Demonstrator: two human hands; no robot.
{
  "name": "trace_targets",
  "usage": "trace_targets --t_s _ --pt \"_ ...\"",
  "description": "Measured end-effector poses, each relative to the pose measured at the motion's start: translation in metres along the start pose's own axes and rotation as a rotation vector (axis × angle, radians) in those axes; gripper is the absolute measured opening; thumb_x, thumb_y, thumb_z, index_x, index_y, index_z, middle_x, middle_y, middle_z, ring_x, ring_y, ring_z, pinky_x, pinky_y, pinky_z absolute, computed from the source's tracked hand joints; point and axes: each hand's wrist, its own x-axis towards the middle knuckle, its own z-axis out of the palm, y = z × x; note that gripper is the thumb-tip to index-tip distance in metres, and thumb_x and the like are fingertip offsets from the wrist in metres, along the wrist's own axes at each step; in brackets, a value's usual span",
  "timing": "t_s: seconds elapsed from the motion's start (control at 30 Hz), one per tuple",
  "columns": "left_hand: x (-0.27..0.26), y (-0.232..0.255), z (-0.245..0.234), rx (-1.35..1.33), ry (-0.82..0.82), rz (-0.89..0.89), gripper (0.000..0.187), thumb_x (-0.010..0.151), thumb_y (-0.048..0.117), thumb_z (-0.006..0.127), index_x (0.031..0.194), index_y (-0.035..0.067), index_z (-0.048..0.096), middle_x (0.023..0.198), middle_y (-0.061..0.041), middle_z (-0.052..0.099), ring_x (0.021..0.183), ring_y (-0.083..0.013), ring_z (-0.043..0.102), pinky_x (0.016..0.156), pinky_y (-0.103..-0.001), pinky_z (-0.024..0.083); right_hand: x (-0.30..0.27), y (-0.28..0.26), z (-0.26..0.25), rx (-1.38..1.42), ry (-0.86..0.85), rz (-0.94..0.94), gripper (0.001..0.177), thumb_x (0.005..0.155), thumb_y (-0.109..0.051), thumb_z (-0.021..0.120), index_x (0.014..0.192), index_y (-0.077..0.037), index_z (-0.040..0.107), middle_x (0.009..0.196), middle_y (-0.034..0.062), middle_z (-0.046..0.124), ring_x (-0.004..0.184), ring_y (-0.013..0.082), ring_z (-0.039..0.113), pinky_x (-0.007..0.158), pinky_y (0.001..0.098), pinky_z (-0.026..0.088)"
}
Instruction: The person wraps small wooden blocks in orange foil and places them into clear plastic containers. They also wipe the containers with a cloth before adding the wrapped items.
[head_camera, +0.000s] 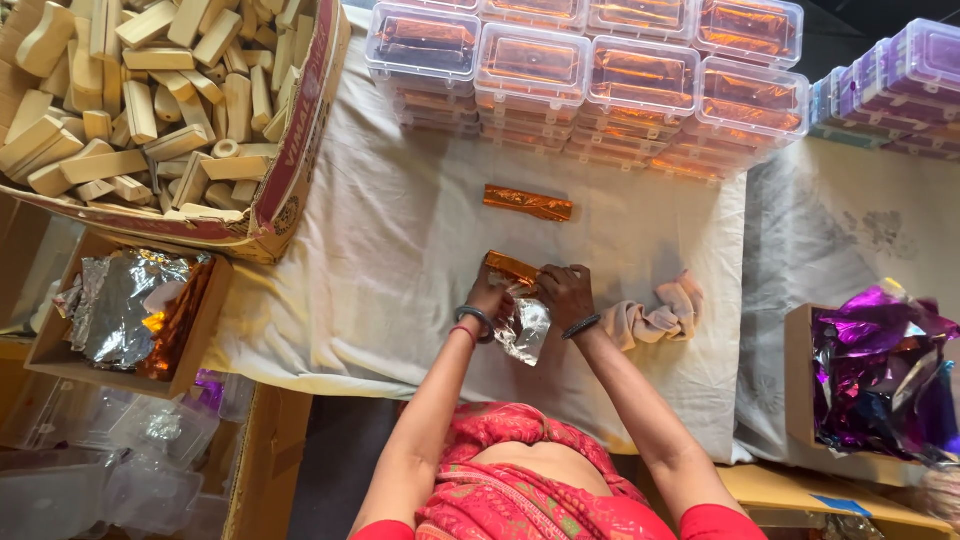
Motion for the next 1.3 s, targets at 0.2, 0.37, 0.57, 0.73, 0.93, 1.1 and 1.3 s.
trace_targets --t_s 0.2,0.37,0.57,0.73,0.93,1.1,1.3 --pt "-0.004 -0.036 0.0 -0.134 0.214 0.057 0.067 0.093 0.014 0.053 0.154 0.018 0.025 0.092 -0.014 0.077 0.07 -0.0247 0.076 0.063 -0.037 0.062 -0.003 0.001 0.01 0.001 0.038 0.024 0.014 0.087 -0.019 0.072 0.099 -0.013 0.073 0.111 0.002 0.072 0.095 0.018 0.067 0.098 0.0432 0.039" --pt "-0.089 0.019 0.008 0.849 0.032 0.486 0.044 0.092 0.028 0.068 0.135 0.02 0.064 0.118 -0.012 0.069 0.111 -0.0329 0.064 0.098 -0.047 0.049 -0.002 0.0 0.005 0.013 0.04 0.016 0.012 0.09 -0.021 0.071 0.099 -0.013 0.072 0.111 0.002 0.072 0.097 0.0178 0.067 0.1 0.0433 0.038" --pt "-0.1 -0.002 0.023 1.204 -0.084 0.777 0.057 0.073 0.027 0.075 0.127 0.009 0.066 0.146 -0.007 0.053 0.139 -0.0271 0.045 0.113 -0.048 0.039 -0.004 -0.004 0.007 -0.006 0.035 0.045 0.018 0.09 -0.022 0.071 0.106 -0.013 0.072 0.111 0.0015 0.072 0.098 0.0174 0.066 0.101 0.0435 0.037" --pt "-0.077 -0.034 0.025 1.009 -0.134 0.794 0.06 0.076 0.023 0.072 0.134 0.008 0.064 0.147 -0.008 0.053 0.137 -0.0284 0.046 0.107 -0.048 0.042 -0.004 -0.017 0.006 -0.047 0.036 0.045 0.032 0.087 -0.023 0.072 0.117 -0.012 0.071 0.109 0.0015 0.072 0.098 0.0184 0.066 0.1 0.0449 0.037" --pt "-0.088 -0.034 0.023 0.986 -0.17 0.719 0.057 0.076 0.026 0.071 0.131 0.013 0.067 0.147 -0.005 0.055 0.137 -0.0276 0.047 0.109 -0.049 0.041 -0.01 -0.023 0.013 -0.053 0.017 0.094 0.032 0.085 -0.023 0.074 0.115 -0.013 0.071 0.109 0.0009 0.071 0.101 0.0201 0.064 0.1 0.0461 0.036" --pt "-0.078 -0.064 0.026 1.02 -0.158 0.81 0.077 0.072 0.033 0.075 0.143 0.01 0.054 0.157 -0.013 0.042 0.146 -0.0323 0.036 0.12 -0.049 0.029 -0.01 -0.016 0.016 0.029 -0.02 0.201 0.038 0.079 -0.025 0.077 0.116 -0.017 0.073 0.111 0.001 0.07 0.105 0.0226 0.063 0.097 0.044 0.038" --pt "-0.098 -0.055 0.021 1.123 -0.192 0.774 0.089 0.077 0.041 0.076 0.154 0.012 0.041 0.166 -0.01 0.029 0.154 -0.0298 0.023 0.124 -0.051 0.019 -0.012 -0.015 0.008 0.097 0.027 0.182 0.04 0.08 -0.029 0.078 0.117 -0.015 0.073 0.11 0.0028 0.07 0.104 0.0231 0.063 0.093 0.0433 0.04"
